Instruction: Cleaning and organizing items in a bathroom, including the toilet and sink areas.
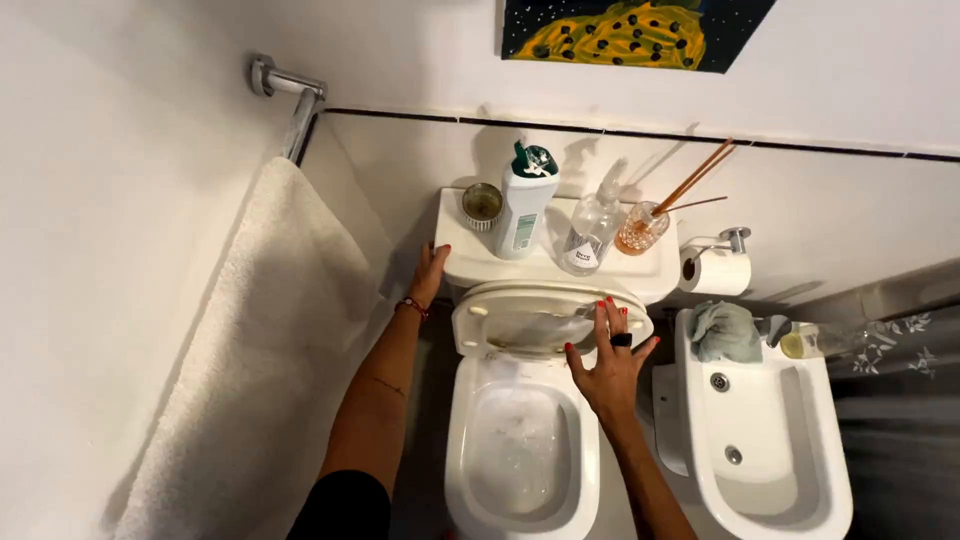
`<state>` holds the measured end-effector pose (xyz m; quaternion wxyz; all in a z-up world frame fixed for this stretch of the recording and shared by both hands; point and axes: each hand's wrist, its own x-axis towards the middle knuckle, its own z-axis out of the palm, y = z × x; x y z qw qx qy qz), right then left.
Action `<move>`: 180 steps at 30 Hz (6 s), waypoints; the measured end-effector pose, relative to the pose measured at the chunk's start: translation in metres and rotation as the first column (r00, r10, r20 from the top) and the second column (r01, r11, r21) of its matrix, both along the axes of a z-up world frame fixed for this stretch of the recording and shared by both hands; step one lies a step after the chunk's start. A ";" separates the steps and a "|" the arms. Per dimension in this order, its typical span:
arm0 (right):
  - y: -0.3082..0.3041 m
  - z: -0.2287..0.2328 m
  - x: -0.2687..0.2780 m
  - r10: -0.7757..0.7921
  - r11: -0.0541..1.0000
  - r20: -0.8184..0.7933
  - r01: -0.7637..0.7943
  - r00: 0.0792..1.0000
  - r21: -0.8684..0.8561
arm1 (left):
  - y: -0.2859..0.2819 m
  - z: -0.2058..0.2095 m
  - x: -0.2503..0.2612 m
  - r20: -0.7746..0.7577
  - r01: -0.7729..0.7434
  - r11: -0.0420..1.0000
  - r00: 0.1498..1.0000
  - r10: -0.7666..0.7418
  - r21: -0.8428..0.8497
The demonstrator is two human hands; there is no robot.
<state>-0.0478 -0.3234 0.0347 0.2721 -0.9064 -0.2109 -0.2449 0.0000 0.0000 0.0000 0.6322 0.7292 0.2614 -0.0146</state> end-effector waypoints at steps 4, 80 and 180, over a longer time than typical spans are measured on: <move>-0.002 0.000 0.001 -0.007 1.000 -0.039 0.006 0.999 -0.021 | -0.008 -0.004 0.002 0.031 -0.059 0.998 0.998 0.060 -0.031; 0.013 0.165 0.077 -0.042 0.928 -0.294 0.146 0.955 0.342 | -0.144 0.163 -0.038 0.688 -0.178 0.938 0.721 -0.081 0.296; -0.523 0.164 -0.728 -0.236 -0.958 -0.786 0.001 -0.572 0.287 | -1.034 0.239 -0.764 0.324 -0.283 -0.942 -0.887 0.329 0.181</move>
